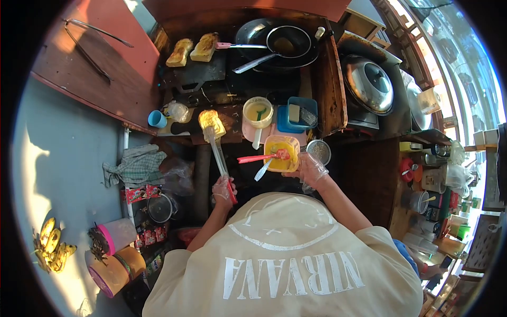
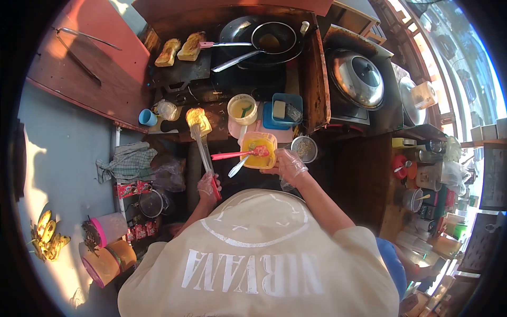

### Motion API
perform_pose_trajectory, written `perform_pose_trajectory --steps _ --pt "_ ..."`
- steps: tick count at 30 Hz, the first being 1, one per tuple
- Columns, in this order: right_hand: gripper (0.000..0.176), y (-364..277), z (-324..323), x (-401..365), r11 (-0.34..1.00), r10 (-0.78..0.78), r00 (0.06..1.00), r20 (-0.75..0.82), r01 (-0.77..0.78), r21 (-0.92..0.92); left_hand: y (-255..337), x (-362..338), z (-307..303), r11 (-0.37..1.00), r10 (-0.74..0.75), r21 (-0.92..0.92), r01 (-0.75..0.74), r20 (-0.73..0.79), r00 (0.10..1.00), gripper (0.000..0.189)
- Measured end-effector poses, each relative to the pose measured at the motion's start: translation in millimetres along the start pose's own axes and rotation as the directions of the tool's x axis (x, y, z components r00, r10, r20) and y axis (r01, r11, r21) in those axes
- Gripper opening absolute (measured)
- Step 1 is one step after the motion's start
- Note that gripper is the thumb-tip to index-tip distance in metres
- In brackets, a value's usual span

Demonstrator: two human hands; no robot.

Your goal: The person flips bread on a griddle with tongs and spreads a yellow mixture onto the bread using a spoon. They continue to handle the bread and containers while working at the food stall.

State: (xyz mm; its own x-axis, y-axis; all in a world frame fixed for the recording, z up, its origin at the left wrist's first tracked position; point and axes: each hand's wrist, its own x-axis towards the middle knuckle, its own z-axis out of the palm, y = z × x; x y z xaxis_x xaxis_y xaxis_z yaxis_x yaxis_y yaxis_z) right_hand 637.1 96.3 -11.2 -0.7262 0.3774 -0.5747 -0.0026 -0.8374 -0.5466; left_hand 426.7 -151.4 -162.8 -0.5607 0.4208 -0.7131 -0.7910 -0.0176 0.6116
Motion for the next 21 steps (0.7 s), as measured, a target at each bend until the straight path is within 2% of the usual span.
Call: perform_pose_trajectory --steps 3,6,8,12,14,18,21 --pt "0.045 3 -2 1 1.000 0.006 0.999 -0.043 -0.007 -0.015 6 10 -2 1.000 0.006 0.018 -0.006 -0.008 1.000 0.010" --pt "0.044 5 -5 3 1.000 0.010 1.000 -0.018 -0.010 -0.029 17 38 9 0.998 0.063 -0.003 -0.063 0.066 0.996 0.013" --pt "0.044 7 -5 5 0.999 0.014 1.000 -0.020 -0.015 -0.046 24 52 15 0.993 0.084 0.080 -0.089 0.062 0.995 0.014" --pt "0.044 0 12 -1 0.995 -0.010 0.999 -0.038 0.007 -0.095 36 38 9 0.990 0.093 0.099 -0.097 0.040 0.995 0.014" --pt "0.044 -1 11 3 0.996 -0.003 1.000 -0.016 0.001 -0.092 47 20 -5 0.993 0.064 0.097 -0.072 0.085 0.994 0.013" --pt "0.043 -4 11 15 1.000 0.027 0.999 0.038 -0.027 -0.007 105 -10 -15 0.979 0.084 0.176 -0.104 0.123 0.989 0.013" --pt "0.044 -4 17 24 1.000 0.005 1.000 0.030 -0.006 0.030 173 -6 -16 0.889 0.165 0.399 -0.223 0.175 0.971 0.016"
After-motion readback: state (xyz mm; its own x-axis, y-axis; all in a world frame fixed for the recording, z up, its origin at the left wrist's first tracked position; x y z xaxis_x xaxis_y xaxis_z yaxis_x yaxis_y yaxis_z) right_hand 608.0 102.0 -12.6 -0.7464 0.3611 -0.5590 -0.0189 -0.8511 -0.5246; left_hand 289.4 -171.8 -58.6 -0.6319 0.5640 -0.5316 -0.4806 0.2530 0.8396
